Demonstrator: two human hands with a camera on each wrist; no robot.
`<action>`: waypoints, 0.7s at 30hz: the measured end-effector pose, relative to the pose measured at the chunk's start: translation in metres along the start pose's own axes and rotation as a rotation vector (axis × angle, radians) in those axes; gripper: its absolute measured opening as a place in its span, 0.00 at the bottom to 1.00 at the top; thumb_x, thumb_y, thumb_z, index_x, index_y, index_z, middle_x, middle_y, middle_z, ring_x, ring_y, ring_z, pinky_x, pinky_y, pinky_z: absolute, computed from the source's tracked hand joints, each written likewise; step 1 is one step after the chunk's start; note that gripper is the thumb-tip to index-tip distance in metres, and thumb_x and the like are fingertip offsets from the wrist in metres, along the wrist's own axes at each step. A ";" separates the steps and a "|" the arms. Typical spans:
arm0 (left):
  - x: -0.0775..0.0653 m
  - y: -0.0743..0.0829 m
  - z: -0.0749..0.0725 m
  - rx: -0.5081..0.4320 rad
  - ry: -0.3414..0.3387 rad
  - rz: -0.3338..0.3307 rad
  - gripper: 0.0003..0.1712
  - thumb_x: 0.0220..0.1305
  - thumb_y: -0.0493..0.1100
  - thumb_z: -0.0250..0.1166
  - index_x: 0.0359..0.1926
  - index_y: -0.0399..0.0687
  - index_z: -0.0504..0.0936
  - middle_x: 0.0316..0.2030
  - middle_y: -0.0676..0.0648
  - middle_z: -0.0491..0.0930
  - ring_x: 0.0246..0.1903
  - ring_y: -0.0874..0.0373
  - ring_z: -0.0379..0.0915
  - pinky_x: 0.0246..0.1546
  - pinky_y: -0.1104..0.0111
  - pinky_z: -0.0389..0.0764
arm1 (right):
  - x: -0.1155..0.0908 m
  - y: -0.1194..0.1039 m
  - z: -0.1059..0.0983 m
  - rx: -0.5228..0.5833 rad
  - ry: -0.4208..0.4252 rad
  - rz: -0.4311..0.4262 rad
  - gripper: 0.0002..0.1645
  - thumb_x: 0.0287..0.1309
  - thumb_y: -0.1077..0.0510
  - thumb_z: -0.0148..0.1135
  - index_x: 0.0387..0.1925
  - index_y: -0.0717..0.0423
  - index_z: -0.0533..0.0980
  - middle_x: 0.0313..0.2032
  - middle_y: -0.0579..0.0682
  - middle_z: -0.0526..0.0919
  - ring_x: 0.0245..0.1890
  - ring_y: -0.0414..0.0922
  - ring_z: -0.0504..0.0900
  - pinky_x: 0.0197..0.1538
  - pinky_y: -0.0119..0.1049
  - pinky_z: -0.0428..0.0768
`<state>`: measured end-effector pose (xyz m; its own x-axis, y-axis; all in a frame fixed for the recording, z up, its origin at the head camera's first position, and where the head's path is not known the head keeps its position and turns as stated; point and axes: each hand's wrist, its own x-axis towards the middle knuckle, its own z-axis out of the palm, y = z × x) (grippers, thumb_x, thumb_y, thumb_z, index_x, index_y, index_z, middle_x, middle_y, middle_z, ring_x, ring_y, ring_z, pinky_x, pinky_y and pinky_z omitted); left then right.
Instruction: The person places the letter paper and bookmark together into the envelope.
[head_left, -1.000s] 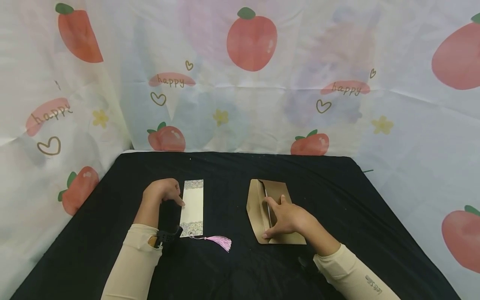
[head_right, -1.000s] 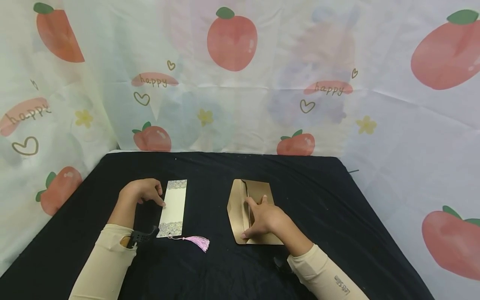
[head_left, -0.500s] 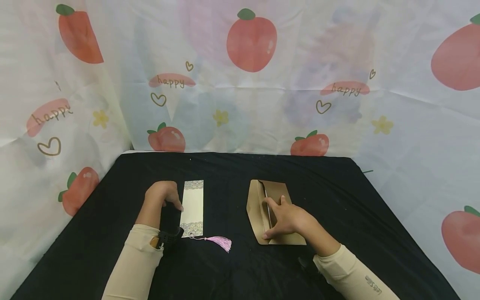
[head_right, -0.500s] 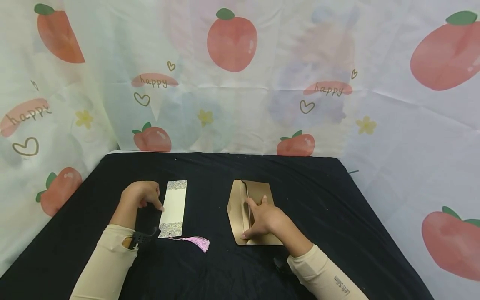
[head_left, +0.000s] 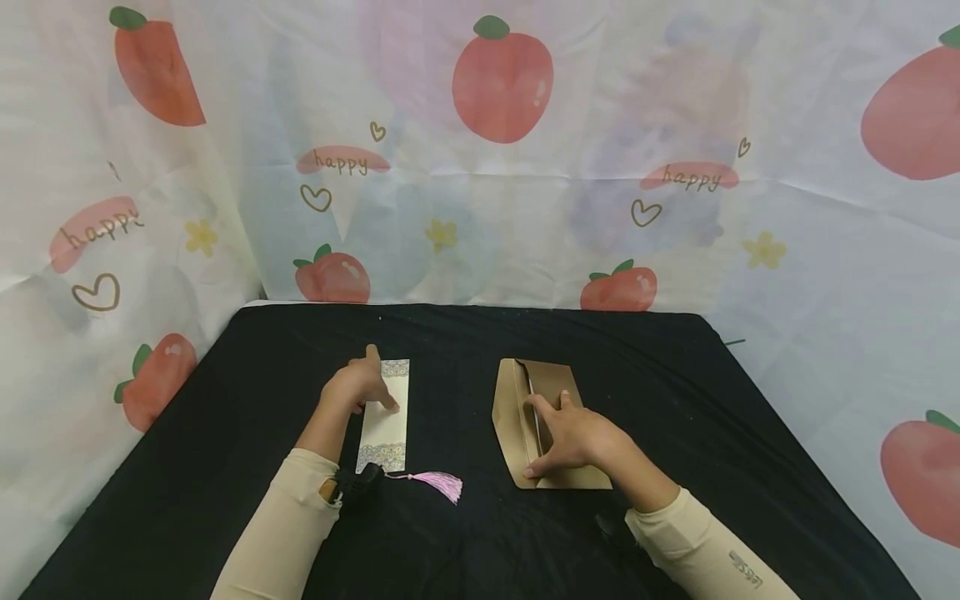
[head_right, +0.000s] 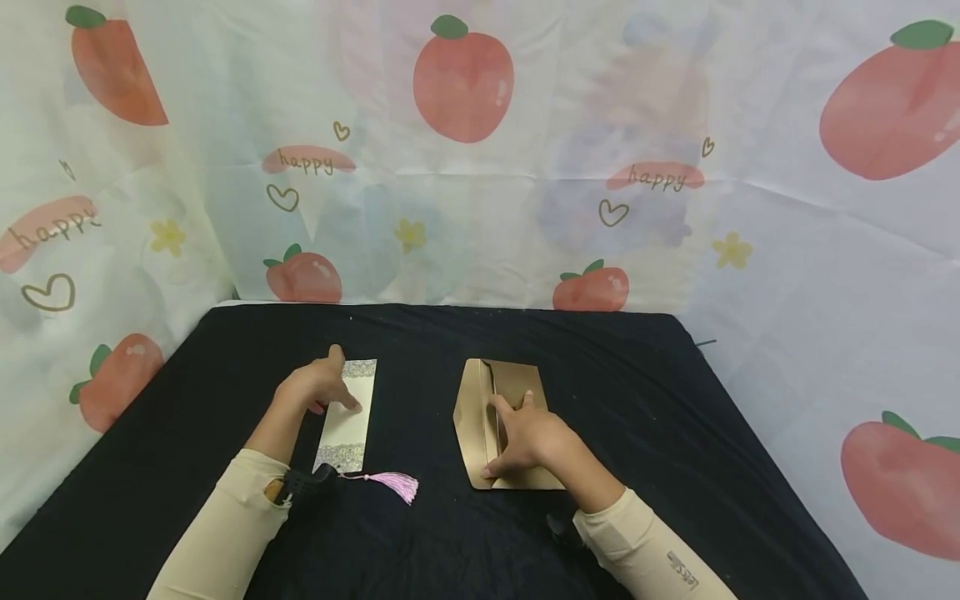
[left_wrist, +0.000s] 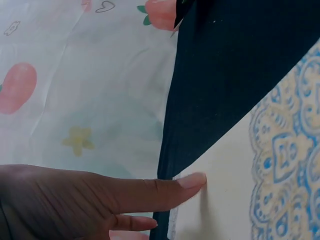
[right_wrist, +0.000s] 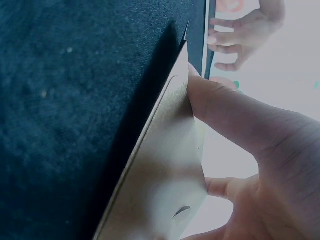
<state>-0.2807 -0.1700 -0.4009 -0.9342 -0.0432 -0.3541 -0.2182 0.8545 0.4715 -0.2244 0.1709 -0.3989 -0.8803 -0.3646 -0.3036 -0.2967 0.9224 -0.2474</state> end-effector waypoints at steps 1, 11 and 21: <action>0.000 0.002 0.002 -0.007 0.008 -0.001 0.70 0.54 0.43 0.82 0.80 0.32 0.39 0.69 0.20 0.57 0.43 0.38 0.77 0.30 0.59 0.83 | 0.000 0.000 0.000 0.000 -0.001 -0.002 0.66 0.44 0.33 0.82 0.77 0.48 0.57 0.72 0.82 0.51 0.48 0.69 0.81 0.47 0.61 0.80; 0.004 0.004 0.004 0.026 -0.028 0.044 0.52 0.49 0.40 0.85 0.67 0.36 0.59 0.54 0.30 0.73 0.42 0.41 0.77 0.39 0.57 0.82 | 0.001 0.001 0.001 -0.009 -0.001 -0.012 0.66 0.44 0.34 0.82 0.77 0.48 0.57 0.71 0.81 0.53 0.40 0.61 0.83 0.41 0.56 0.81; 0.005 -0.004 -0.006 -0.074 -0.061 0.275 0.28 0.52 0.31 0.80 0.49 0.40 0.72 0.41 0.41 0.73 0.37 0.48 0.72 0.36 0.58 0.75 | 0.002 0.002 0.002 -0.007 -0.002 -0.010 0.65 0.45 0.33 0.82 0.77 0.47 0.57 0.72 0.80 0.53 0.41 0.61 0.83 0.42 0.56 0.81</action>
<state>-0.2863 -0.1771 -0.4002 -0.9431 0.2176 -0.2516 0.0187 0.7898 0.6130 -0.2262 0.1723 -0.4016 -0.8764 -0.3740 -0.3033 -0.3079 0.9195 -0.2441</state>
